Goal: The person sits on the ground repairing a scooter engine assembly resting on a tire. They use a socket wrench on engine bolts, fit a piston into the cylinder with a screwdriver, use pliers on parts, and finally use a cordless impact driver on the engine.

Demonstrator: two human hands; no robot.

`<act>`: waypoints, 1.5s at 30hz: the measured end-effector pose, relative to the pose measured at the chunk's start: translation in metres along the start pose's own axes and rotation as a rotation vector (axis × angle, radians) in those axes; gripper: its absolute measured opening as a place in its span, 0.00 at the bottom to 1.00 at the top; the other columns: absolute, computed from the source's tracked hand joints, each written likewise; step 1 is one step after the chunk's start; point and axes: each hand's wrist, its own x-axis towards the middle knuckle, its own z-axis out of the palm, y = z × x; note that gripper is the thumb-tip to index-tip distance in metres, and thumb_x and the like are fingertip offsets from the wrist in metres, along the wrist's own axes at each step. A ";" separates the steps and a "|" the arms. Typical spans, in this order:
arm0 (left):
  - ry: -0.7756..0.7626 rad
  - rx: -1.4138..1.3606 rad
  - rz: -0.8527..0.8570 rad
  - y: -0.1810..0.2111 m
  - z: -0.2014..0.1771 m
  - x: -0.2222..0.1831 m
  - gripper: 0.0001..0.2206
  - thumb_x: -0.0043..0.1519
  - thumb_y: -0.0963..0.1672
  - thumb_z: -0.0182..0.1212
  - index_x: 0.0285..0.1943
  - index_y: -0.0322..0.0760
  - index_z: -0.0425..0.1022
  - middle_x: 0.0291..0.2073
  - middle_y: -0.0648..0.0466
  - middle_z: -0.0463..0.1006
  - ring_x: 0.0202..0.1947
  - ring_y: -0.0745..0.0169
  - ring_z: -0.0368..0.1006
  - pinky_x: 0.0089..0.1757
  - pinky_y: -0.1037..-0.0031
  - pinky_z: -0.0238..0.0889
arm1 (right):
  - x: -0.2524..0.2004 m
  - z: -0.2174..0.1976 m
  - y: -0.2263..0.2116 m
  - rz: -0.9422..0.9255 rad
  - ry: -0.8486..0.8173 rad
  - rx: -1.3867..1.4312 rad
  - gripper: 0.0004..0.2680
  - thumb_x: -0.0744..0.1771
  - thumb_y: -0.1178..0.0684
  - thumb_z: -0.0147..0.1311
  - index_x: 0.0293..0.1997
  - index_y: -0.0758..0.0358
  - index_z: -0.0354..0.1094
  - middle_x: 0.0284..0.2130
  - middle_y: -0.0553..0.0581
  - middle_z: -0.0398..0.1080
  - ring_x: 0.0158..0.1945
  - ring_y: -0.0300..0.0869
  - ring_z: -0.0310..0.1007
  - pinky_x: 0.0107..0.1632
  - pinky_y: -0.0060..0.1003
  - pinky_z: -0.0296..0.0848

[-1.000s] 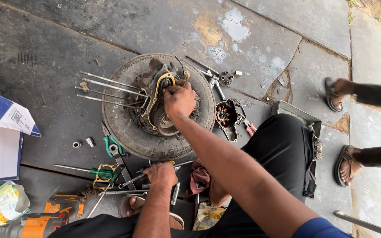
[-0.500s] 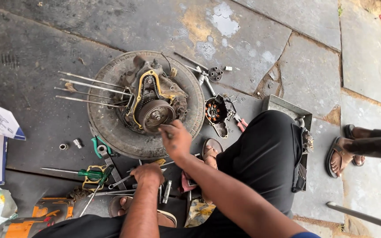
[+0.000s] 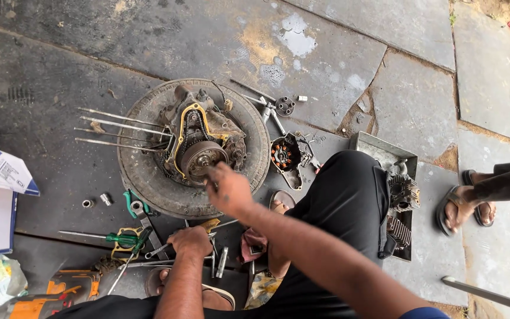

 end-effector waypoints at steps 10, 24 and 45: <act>-0.095 -0.220 -0.220 -0.019 -0.023 -0.029 0.23 0.65 0.50 0.61 0.67 0.38 0.73 0.68 0.41 0.69 0.68 0.39 0.66 0.64 0.38 0.53 | 0.045 -0.082 0.074 0.141 -0.281 -0.184 0.15 0.67 0.44 0.55 0.57 0.58 0.73 0.50 0.61 0.76 0.47 0.50 0.78 0.50 0.46 0.76; 0.128 -0.552 -0.449 -0.051 0.011 0.018 0.27 0.64 0.50 0.58 0.67 0.26 0.72 0.64 0.35 0.75 0.62 0.37 0.73 0.60 0.47 0.65 | 0.044 -0.039 0.063 0.194 -0.397 -0.244 0.15 0.66 0.44 0.55 0.56 0.58 0.72 0.40 0.62 0.79 0.45 0.51 0.80 0.50 0.45 0.76; 0.040 -0.820 -0.232 0.069 0.091 0.054 0.24 0.64 0.54 0.56 0.64 0.41 0.74 0.62 0.43 0.75 0.63 0.43 0.72 0.58 0.55 0.67 | -0.097 0.149 0.251 0.271 -0.421 -0.470 0.13 0.69 0.43 0.44 0.44 0.50 0.80 0.43 0.62 0.77 0.46 0.54 0.79 0.48 0.50 0.76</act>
